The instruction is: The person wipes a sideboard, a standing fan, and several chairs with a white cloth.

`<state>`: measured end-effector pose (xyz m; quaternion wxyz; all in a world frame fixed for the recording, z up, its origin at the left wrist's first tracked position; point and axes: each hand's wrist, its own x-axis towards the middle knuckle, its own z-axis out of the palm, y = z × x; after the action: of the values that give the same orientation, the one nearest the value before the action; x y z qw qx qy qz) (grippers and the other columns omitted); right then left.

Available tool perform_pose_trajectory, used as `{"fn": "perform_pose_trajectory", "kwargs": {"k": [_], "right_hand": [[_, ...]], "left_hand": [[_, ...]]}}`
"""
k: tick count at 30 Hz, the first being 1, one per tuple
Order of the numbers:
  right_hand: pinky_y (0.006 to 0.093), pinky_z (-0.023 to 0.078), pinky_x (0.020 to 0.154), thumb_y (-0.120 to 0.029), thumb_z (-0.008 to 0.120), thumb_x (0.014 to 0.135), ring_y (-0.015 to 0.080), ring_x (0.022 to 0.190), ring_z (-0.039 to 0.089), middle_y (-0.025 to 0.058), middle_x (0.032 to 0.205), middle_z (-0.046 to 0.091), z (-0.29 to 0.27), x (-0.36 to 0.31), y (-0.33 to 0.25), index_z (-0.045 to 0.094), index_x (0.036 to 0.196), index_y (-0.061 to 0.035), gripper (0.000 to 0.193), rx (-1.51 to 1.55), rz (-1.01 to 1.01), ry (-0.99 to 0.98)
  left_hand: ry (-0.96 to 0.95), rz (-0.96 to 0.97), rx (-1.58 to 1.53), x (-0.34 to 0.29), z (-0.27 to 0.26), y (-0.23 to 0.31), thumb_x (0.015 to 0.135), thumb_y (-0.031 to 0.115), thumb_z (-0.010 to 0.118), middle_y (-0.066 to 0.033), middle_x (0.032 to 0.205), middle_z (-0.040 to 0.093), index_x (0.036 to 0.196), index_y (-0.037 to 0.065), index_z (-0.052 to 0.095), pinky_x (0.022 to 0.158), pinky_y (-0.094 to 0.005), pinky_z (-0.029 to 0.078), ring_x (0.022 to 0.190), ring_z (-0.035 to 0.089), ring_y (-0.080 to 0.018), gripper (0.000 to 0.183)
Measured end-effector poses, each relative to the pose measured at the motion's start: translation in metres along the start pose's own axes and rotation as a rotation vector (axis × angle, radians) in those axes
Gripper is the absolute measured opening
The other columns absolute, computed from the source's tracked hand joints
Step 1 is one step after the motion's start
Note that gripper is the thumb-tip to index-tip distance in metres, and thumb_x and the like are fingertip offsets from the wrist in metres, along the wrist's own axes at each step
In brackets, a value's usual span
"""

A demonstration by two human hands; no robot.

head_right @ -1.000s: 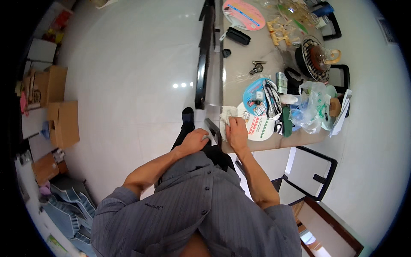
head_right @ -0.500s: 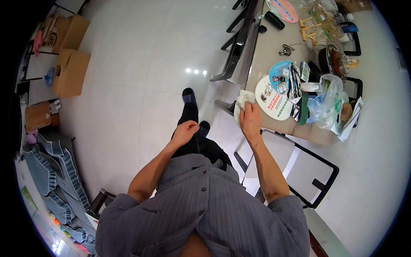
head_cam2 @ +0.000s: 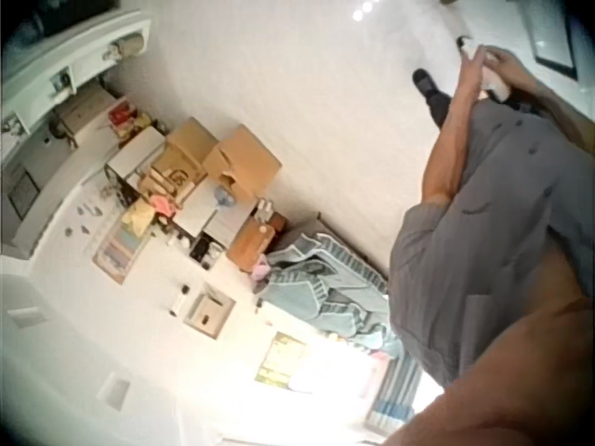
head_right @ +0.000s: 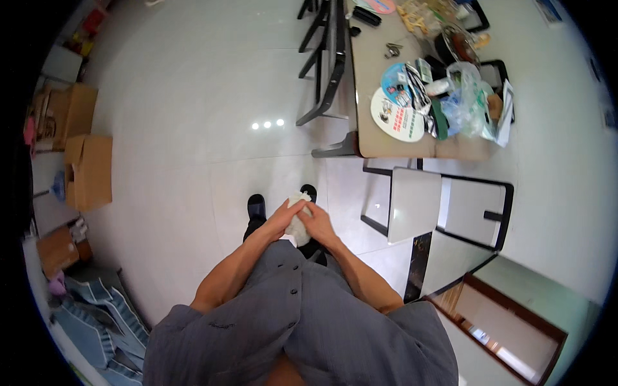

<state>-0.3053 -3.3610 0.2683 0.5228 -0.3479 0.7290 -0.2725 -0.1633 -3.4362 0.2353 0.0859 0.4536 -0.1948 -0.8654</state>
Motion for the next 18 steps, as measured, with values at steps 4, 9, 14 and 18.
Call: {"fn": "perform_pose_trajectory", "kwargs": {"k": [4, 9, 14, 18], "right_hand": [[0.0386, 0.054, 0.096, -0.023, 0.067, 0.098, 0.0334, 0.112, 0.070, 0.0216, 0.125, 0.071, 0.053, -0.022, -0.016, 0.061, 0.138, -0.0012, 0.046, 0.202, 0.026, 0.023], [0.0403, 0.055, 0.095, -0.022, 0.068, 0.095, 0.0329, 0.106, 0.071, 0.0205, 0.130, 0.066, 0.068, -0.053, -0.004, 0.061, 0.138, -0.0016, 0.048, 0.027, -0.083, 0.215], [0.0390, 0.055, 0.093, -0.024, 0.068, 0.097, 0.0300, 0.106, 0.070, 0.0195, 0.124, 0.068, 0.049, -0.080, 0.039, 0.067, 0.128, 0.0001, 0.040, 0.042, 0.020, 0.229], [0.0415, 0.055, 0.093, -0.028, 0.066, 0.096, 0.0331, 0.105, 0.071, 0.0208, 0.121, 0.070, 0.032, -0.111, 0.092, 0.070, 0.125, -0.0009, 0.039, -0.033, 0.027, 0.243]], "left_hand": [[0.024, 0.055, 0.036, -0.018, -0.035, -0.007, 0.106, 0.033, 0.062, -0.0091, 0.123, 0.067, 0.137, 0.003, 0.057, 0.090, -0.0361, 0.056, 0.108, 0.067, -0.0197, 0.043], [0.006, 0.036, 0.254, -0.019, -0.053, 0.001, 0.104, 0.024, 0.063, -0.0089, 0.107, 0.071, 0.123, 0.004, 0.063, 0.083, -0.0381, 0.057, 0.095, 0.069, -0.0203, 0.028], [0.087, 0.095, 0.345, -0.019, -0.049, 0.014, 0.102, 0.026, 0.065, -0.0074, 0.099, 0.071, 0.118, 0.002, 0.066, 0.077, -0.0362, 0.056, 0.086, 0.068, -0.0191, 0.029], [0.133, 0.133, 0.390, -0.021, -0.034, 0.001, 0.103, 0.030, 0.065, -0.0073, 0.092, 0.070, 0.113, 0.003, 0.066, 0.071, -0.0360, 0.056, 0.079, 0.068, -0.0194, 0.029]]}}
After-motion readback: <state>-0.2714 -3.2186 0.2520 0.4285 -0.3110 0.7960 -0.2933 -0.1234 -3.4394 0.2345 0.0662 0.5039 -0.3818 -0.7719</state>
